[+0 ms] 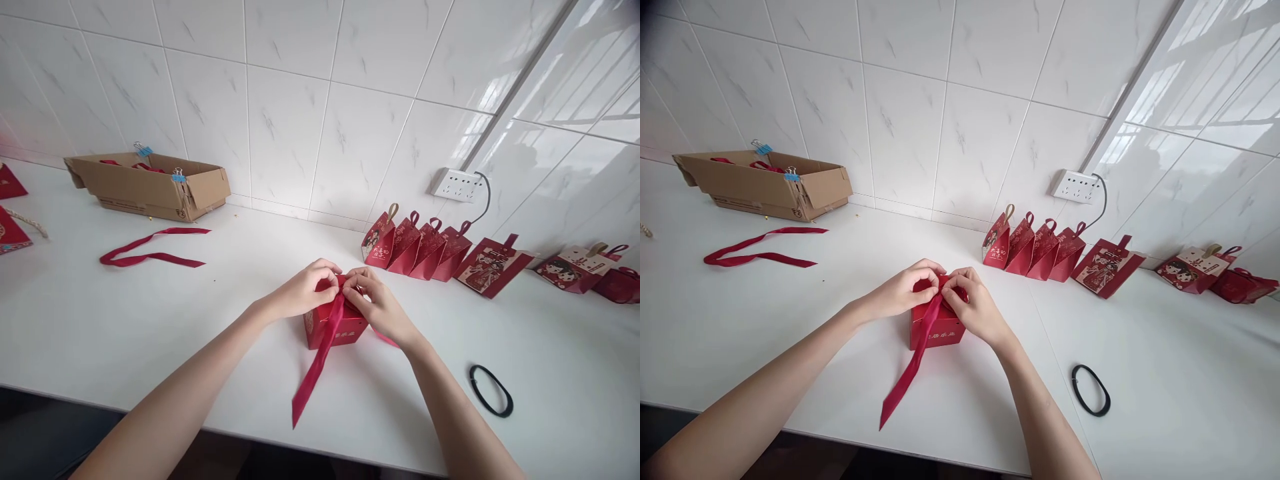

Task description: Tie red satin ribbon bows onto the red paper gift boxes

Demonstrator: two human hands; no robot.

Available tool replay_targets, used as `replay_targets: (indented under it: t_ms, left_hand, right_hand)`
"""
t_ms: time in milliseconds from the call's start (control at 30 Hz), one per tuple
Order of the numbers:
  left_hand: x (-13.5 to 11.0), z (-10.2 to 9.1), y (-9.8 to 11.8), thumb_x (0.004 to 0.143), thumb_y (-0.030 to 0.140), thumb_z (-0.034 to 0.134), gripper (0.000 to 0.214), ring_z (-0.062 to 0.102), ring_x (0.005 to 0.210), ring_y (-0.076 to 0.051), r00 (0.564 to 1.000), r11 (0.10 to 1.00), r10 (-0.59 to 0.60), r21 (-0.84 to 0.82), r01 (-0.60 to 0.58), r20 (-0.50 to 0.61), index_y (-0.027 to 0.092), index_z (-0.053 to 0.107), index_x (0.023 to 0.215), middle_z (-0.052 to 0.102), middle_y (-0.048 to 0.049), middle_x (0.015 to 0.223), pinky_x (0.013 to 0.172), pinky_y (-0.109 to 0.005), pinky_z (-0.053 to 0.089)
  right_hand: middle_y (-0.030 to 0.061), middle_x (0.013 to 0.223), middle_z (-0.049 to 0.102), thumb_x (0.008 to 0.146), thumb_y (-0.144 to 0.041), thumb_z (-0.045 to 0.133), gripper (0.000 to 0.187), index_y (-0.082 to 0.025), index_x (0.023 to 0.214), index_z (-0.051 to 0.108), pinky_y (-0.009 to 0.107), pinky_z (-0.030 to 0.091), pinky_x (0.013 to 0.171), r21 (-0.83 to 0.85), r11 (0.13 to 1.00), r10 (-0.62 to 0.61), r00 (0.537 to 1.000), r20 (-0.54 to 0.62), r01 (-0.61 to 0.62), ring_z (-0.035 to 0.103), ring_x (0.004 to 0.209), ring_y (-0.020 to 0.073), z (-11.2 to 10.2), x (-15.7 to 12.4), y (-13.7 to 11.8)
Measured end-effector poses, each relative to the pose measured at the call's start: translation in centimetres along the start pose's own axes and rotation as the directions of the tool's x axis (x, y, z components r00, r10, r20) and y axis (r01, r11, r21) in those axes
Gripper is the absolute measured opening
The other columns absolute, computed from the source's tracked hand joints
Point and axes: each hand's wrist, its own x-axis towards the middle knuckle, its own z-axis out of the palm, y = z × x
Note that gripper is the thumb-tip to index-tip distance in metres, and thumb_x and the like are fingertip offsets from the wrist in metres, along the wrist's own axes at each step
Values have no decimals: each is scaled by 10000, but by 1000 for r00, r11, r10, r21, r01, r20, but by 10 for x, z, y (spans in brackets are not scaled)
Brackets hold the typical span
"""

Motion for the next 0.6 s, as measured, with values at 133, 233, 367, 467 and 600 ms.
replay_targets:
  t_ms: [133,233,367,467,600]
  left_hand:
    - [2,3,-4,813,262,445,125,504,1059,-199,1000,999,3,-51,-3,-1,188,478,718,518,-62,1126,924,-352,391]
    - [4,5,-7,802,281,439,148,503,1034,-206,1000,992,-19,-128,18,-10,183,463,694,514,-66,1116,895,-358,403]
    - [3,5,-3,746,244,449,118,477,1058,-226,997,991,-64,-118,68,36,177,469,652,482,-70,1124,892,-368,407]
    - [2,4,2,706,226,453,105,495,1011,-225,993,991,-112,-69,115,46,174,457,615,453,-69,1118,874,-374,426]
    - [0,2,4,720,255,464,119,502,999,-214,996,997,-78,-7,78,37,177,467,630,442,-60,1094,886,-373,434]
  right_hand:
    - [60,1045,454,837,-441,499,262,-210,733,564,315,449,737,190,978,72,993,90,-88,490,964,197,-6,1,2]
    - [47,1044,456,810,-475,536,291,-201,714,565,314,435,773,294,945,95,980,173,-143,493,937,185,-12,0,1]
    - [49,1079,461,792,-420,576,255,-189,687,594,327,400,858,397,901,83,968,237,-174,478,1002,195,-13,-1,-1]
    - [60,1127,465,772,-307,588,149,-191,688,629,327,384,899,481,858,47,959,279,-182,441,1105,212,-9,-1,0]
    - [58,1199,475,713,-192,593,56,-190,671,630,341,369,935,586,783,4,944,329,-207,435,1138,215,-8,-2,3]
